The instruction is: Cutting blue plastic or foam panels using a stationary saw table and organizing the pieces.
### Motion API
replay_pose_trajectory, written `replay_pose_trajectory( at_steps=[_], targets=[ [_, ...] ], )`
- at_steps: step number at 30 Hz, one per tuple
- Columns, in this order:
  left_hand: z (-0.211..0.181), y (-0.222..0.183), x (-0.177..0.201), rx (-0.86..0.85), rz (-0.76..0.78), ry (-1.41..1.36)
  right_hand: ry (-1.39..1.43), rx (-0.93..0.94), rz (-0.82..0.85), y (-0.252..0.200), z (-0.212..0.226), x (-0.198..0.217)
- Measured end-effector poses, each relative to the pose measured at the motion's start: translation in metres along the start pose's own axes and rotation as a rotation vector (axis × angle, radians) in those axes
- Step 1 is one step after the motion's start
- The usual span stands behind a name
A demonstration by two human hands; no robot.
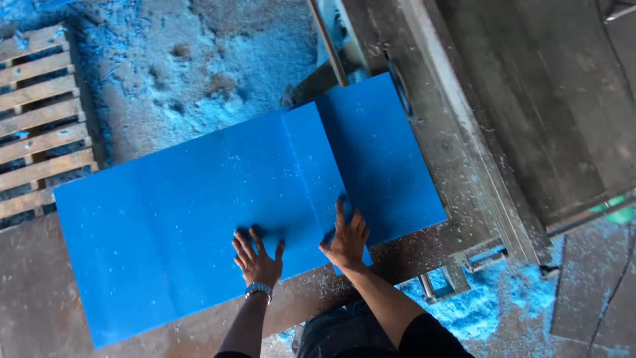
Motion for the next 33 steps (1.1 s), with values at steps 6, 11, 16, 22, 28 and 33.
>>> replay_pose_trajectory(
  at_steps=[6, 11, 16, 22, 28, 33],
  targets=[
    [0.015, -0.043, -0.061, -0.119, -0.287, 0.008, 0.062, 0.227, -0.102, -0.049, -0.076, 0.042],
    [0.021, -0.063, -0.098, -0.082, -0.284, 0.134, 0.527, 0.187, 0.232, -0.081, -0.13, 0.132],
    [0.022, -0.069, -0.117, -0.054, -0.243, 0.121, 0.687, 0.087, 0.18, -0.118, -0.224, 0.192],
    [-0.003, -0.091, -0.128, 0.07, -0.186, -0.025, 1.079, -0.101, 0.05, -0.127, -0.378, 0.261],
    [-0.051, -0.128, -0.172, 0.185, -0.119, -0.048, 0.476, 0.315, -0.345, -0.051, -0.499, 0.358],
    [-0.09, -0.148, -0.189, 0.23, -0.057, -0.028, -0.028, 0.379, -0.514, 0.036, -0.613, 0.337]
  ],
)
Point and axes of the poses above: each hand's wrist, its own y-axis towards the middle knuckle, its own x-axis out of the back of the hand, z = x × y, the point moved 4 cm from there along y, towards the middle knuckle, and after that the axes turned 2 degrees about x, right-handed, at the moved point
